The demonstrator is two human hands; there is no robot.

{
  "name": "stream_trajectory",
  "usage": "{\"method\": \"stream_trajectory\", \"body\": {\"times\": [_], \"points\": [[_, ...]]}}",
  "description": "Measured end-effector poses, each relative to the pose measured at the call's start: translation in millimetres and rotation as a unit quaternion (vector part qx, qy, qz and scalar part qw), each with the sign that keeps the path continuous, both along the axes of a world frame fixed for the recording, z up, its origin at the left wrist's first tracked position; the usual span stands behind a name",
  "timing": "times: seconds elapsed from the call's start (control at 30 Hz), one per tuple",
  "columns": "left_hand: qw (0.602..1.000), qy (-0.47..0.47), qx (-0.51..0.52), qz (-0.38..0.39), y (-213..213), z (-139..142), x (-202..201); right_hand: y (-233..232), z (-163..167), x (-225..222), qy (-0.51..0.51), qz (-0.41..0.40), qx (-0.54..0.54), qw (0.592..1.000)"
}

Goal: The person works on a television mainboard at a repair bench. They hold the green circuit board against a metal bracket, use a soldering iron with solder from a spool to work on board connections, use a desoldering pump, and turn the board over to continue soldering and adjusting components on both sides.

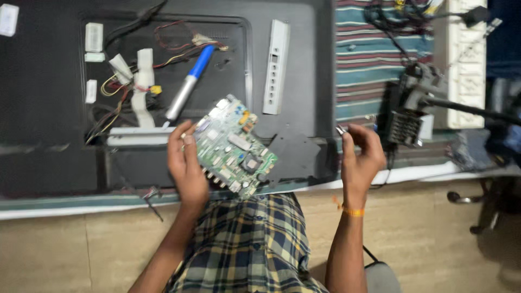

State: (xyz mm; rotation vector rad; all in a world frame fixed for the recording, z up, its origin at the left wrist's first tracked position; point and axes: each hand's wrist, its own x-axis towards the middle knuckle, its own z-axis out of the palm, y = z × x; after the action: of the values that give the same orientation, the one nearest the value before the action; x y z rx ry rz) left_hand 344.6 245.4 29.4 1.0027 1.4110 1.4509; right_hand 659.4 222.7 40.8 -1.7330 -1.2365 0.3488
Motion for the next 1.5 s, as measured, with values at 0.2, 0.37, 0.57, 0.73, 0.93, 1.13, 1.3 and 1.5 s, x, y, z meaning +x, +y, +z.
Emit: {"method": "stream_trajectory", "body": {"times": [0.2, 0.37, 0.57, 0.73, 0.93, 1.13, 1.3, 1.5], "points": [[0.993, 0.108, -0.037, -0.001, -9, -11, -3, 18, -28, 44, -0.149, -0.039, 0.05, 0.987], [0.976, 0.213, 0.003, -0.043, -16, -13, -11, -13, -36, 40, -0.136, -0.107, 0.018, 0.985], [0.975, 0.216, -0.01, -0.055, -12, -5, -22, -34, -31, 42, -0.177, -0.181, -0.1, 0.962], [0.966, 0.258, 0.021, -0.009, -13, 7, -26, -8, -35, 61, -0.345, -0.134, -0.234, 0.899], [0.987, 0.153, 0.054, -0.016, -19, 18, -31, 23, -47, 72, -0.434, -0.133, -0.299, 0.839], [0.999, 0.039, 0.028, -0.016, -23, 25, -32, 12, -34, 60, -0.382, -0.099, -0.205, 0.896], [0.994, 0.105, 0.035, -0.022, -23, 45, -28, -7, 12, 9, -0.225, -0.034, -0.002, 0.974], [0.973, 0.069, -0.103, -0.197, -30, 67, -16, -41, 39, -89, 0.182, 0.153, -0.076, 0.968]]}}
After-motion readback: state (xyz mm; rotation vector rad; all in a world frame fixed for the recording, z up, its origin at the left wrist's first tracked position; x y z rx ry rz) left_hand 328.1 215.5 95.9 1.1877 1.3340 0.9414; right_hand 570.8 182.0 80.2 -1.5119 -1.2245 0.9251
